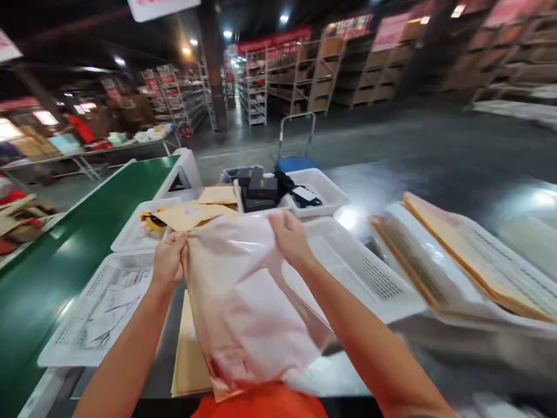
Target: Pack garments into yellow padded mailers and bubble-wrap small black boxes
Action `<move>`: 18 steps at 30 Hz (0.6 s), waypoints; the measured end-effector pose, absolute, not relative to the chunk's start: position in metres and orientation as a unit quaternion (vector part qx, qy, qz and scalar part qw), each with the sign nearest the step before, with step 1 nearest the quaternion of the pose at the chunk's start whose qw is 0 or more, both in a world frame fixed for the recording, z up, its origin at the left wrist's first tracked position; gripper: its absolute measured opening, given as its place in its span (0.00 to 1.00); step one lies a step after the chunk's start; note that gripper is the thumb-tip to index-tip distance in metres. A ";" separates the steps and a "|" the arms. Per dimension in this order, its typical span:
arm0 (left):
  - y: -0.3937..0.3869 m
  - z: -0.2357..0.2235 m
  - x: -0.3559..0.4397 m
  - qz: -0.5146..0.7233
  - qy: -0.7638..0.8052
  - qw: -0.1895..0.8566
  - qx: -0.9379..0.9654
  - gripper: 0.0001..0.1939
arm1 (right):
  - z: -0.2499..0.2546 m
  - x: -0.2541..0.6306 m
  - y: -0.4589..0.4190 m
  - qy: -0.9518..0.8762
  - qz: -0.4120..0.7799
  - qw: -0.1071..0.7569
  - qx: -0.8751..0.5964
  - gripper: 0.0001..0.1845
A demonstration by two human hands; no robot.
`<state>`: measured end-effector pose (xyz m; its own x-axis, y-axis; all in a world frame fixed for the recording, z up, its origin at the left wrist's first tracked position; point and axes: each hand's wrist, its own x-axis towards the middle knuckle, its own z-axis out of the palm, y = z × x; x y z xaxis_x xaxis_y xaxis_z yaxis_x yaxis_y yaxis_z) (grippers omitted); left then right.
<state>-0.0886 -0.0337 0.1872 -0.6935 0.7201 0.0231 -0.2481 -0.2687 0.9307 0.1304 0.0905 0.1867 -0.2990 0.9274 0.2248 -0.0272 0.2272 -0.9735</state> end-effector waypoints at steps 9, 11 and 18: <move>-0.018 0.164 -0.100 0.702 0.545 0.419 0.185 0.13 | 0.181 0.144 0.088 -0.492 0.707 0.323 -0.393 0.18; -0.009 0.164 -0.096 0.694 0.558 0.423 0.164 0.08 | 0.176 0.142 0.090 -0.461 0.701 0.345 -0.420 0.10; 0.014 0.153 -0.091 0.666 0.579 0.456 0.116 0.05 | 0.160 0.123 0.090 -0.344 0.707 0.395 -0.475 0.03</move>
